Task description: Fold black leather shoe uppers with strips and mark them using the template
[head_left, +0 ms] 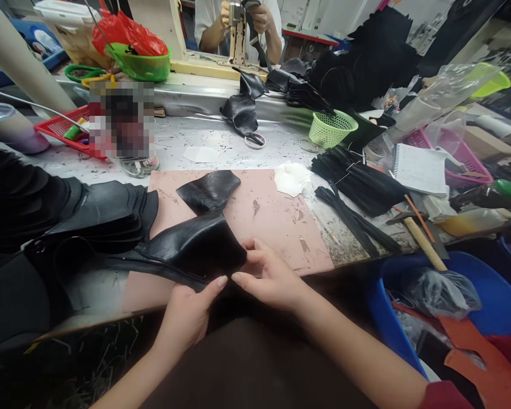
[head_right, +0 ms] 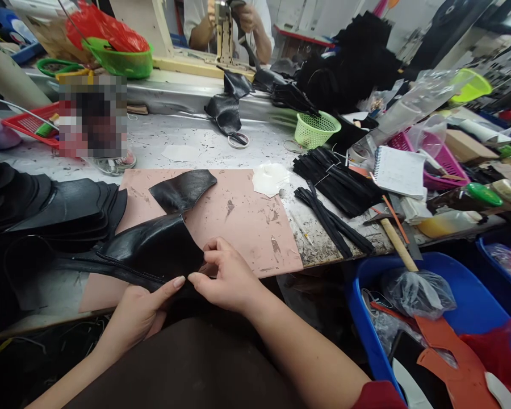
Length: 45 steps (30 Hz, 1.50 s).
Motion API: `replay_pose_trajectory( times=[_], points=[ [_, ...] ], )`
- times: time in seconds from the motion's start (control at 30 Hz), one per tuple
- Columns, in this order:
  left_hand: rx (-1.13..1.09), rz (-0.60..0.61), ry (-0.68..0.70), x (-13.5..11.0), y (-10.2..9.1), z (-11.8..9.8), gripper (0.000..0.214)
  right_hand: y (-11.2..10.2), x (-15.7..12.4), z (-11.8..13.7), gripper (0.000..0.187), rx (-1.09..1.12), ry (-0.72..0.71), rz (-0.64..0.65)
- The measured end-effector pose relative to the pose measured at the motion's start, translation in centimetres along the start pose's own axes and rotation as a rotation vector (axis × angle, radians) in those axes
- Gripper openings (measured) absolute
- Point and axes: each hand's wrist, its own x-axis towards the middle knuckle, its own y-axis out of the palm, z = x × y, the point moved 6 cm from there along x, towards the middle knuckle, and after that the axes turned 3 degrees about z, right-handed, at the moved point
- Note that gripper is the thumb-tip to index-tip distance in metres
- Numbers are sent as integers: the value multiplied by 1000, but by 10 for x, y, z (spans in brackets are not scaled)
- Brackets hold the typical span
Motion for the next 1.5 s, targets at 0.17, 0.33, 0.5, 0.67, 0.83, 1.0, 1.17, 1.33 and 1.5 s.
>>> replay_pose_trajectory(
  times=[0.17,0.33,0.5,0.67,0.83,1.0,1.17,1.33,1.5],
  points=[
    [-87,67,-115,1,6,-1,30,-5,-1,-7,16,-41,32,6],
    [-12,62,-141,1,1,5,27,1,0,-11,14,-28,123,54],
    [-48,153,-135,2,2,10,31,1,2,-12,14,-110,154,12],
    [-7,101,-122,2,3,-1,30,2,1,-19,9,3,267,45],
    [57,121,-108,2,0,0,29,4,0,-22,7,158,369,95],
    [125,173,-140,5,-4,9,34,8,0,-24,7,284,404,140],
    [274,126,13,9,-12,9,44,13,1,-25,5,437,382,172],
    [442,46,153,5,-13,0,44,15,1,-25,6,478,376,154],
    [491,82,223,3,-6,-4,36,13,3,-20,10,343,280,113]
  ],
)
